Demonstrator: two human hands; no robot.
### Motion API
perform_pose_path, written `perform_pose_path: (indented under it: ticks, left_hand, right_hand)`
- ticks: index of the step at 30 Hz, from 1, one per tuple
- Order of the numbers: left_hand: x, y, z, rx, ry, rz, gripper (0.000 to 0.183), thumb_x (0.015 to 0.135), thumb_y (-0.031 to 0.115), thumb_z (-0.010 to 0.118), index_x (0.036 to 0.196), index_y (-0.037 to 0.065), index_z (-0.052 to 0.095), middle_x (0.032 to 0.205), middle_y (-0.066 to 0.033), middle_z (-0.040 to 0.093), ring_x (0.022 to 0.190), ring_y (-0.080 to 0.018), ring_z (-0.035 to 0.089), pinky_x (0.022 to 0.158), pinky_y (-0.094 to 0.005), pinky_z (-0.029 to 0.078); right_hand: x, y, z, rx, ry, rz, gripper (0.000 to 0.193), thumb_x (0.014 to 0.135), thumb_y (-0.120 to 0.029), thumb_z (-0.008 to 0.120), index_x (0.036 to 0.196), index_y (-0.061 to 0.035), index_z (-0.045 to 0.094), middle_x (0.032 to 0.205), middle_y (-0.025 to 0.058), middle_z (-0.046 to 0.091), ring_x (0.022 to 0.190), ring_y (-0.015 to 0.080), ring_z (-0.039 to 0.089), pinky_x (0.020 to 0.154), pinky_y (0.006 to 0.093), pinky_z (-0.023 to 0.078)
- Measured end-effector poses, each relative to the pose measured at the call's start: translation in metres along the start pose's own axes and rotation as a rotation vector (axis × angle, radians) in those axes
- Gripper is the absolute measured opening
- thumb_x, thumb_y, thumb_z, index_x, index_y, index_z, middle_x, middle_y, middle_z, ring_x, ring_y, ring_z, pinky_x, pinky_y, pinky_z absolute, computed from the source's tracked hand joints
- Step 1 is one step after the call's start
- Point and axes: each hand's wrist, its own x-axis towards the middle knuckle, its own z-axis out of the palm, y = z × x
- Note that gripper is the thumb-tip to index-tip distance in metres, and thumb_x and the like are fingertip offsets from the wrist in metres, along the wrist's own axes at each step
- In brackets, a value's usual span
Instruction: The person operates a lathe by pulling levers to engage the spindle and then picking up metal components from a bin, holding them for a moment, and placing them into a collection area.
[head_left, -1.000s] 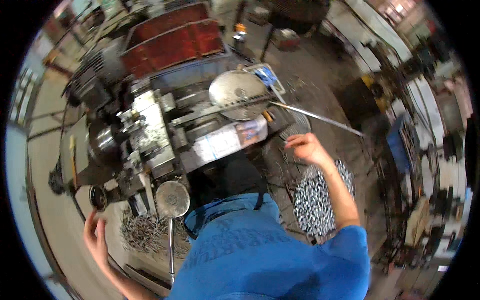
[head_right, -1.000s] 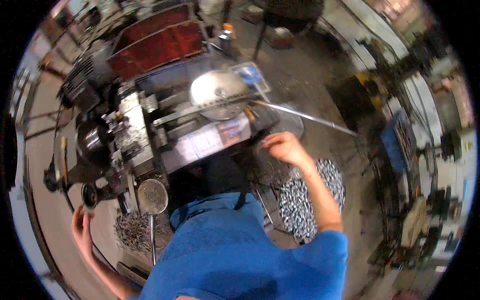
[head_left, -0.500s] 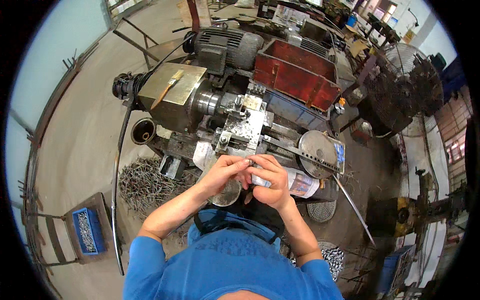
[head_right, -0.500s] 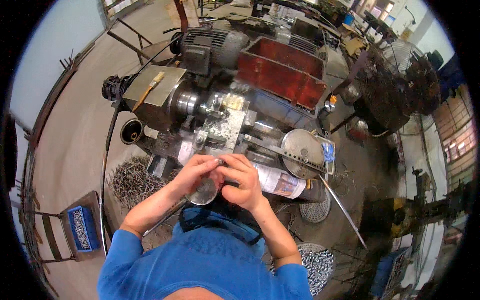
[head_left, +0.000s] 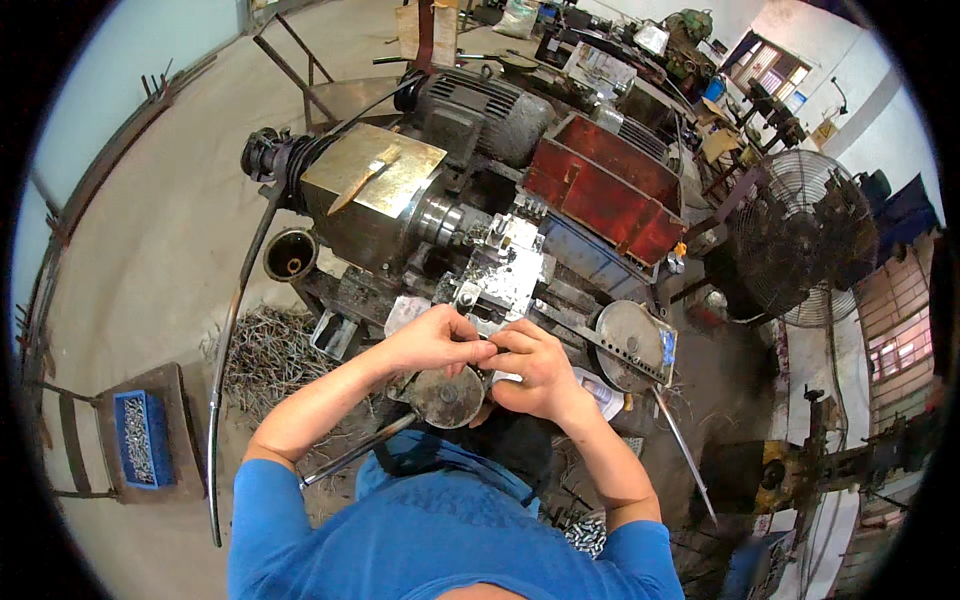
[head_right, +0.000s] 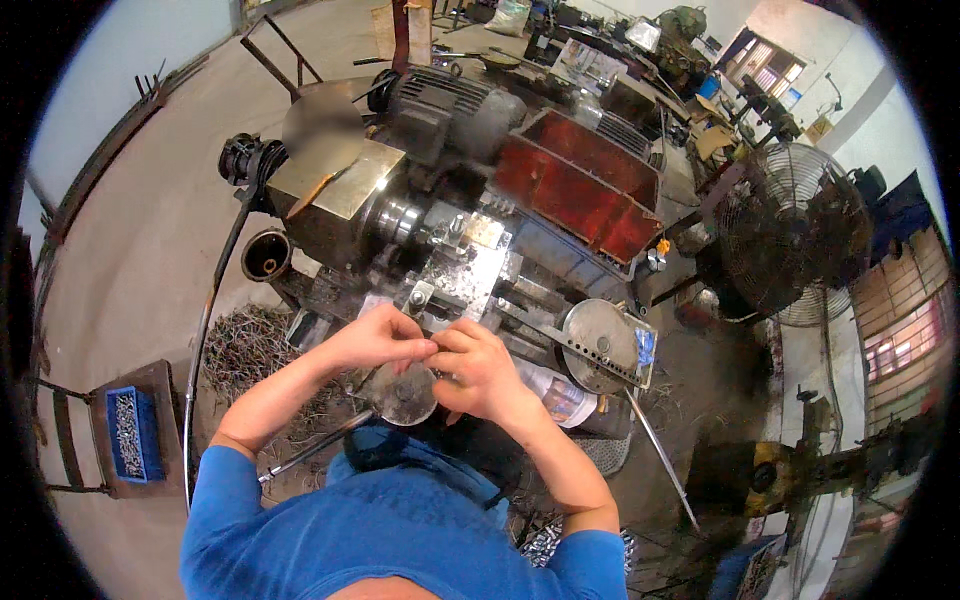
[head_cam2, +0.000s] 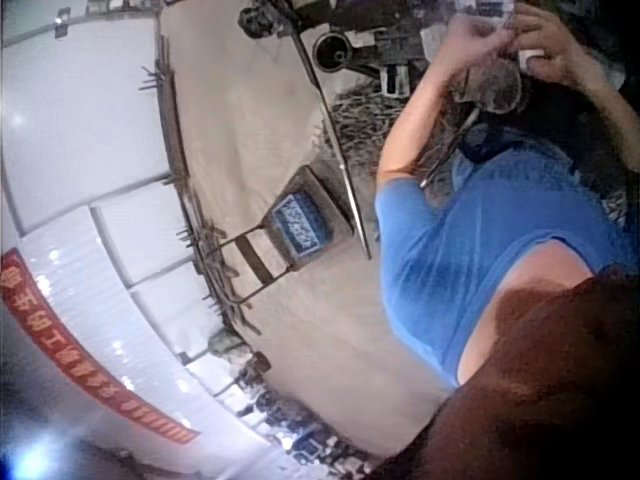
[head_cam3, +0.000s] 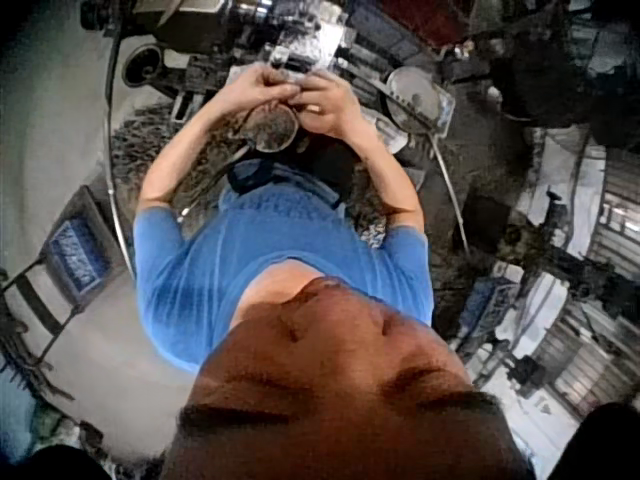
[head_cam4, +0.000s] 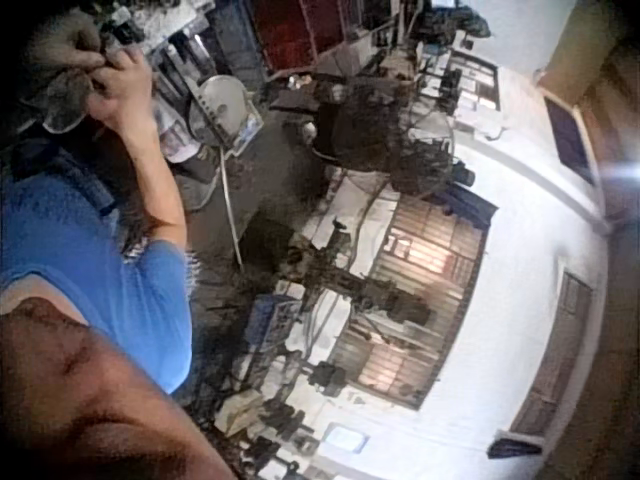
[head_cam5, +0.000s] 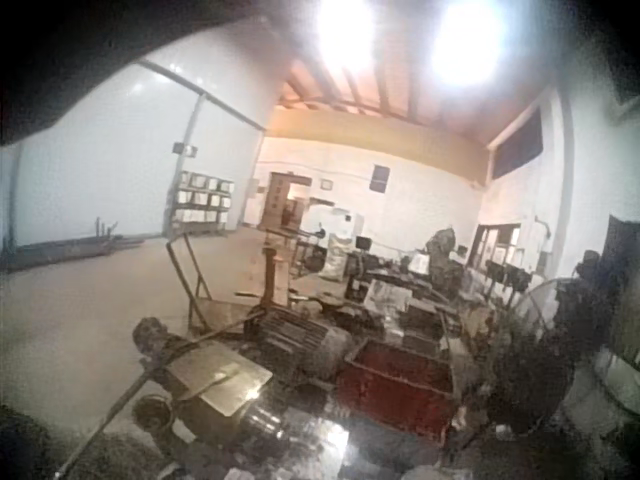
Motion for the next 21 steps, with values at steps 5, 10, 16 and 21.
perform_pose_path:
  ticks: [5, 10, 16, 21]
  left_hand:
    - [-0.014, -0.002, -0.021, 0.152, 0.044, 0.023, 0.036, 0.085, 0.032, 0.063, 0.073, -0.001, 0.065, 0.056, -0.003, 0.058, 0.052, -0.0087, 0.056, 0.048, -0.0239, 0.044]
    - [-0.075, 0.009, -0.081, 0.177, 0.361, -0.008, 0.027, 0.087, 0.02, 0.057, 0.102, -0.002, 0.059, 0.066, -0.005, 0.061, 0.059, -0.0118, 0.06, 0.054, -0.0255, 0.047]
    - [-0.184, -0.048, -0.152, 1.095, 1.005, -0.318, 0.026, 0.085, 0.012, 0.05, 0.108, 0.001, 0.057, 0.069, -0.0206, 0.06, 0.068, -0.0321, 0.062, 0.064, -0.0409, 0.049]
    - [-0.266, -0.108, -0.139, 0.985, 1.051, -0.57, 0.028, 0.086, 0.015, 0.049, 0.109, 0.002, 0.056, 0.074, -0.0234, 0.061, 0.074, -0.0385, 0.06, 0.067, -0.045, 0.048]
  right_hand:
    - [0.029, -0.001, 0.0, -0.022, -0.14, -0.056, 0.031, 0.054, -0.011, 0.063, 0.084, -0.0055, 0.068, 0.093, 0.0088, 0.062, 0.084, 0.0287, 0.057, 0.072, 0.0383, 0.049]
    - [0.078, 0.043, -0.003, -0.35, -0.224, 0.044, 0.036, 0.052, -0.018, 0.065, 0.086, -0.0087, 0.07, 0.093, 0.0077, 0.063, 0.092, 0.0273, 0.055, 0.082, 0.0384, 0.044]
    - [0.124, 0.117, 0.038, -0.727, -0.346, 0.132, 0.018, 0.055, -0.023, 0.064, 0.067, -0.0102, 0.07, 0.072, 0.0069, 0.065, 0.089, 0.0244, 0.055, 0.094, 0.0405, 0.032]
    - [0.14, 0.117, 0.049, -0.724, -0.375, 0.148, 0.018, 0.054, -0.022, 0.064, 0.066, -0.0104, 0.07, 0.07, 0.0081, 0.065, 0.09, 0.0239, 0.057, 0.092, 0.0391, 0.035]
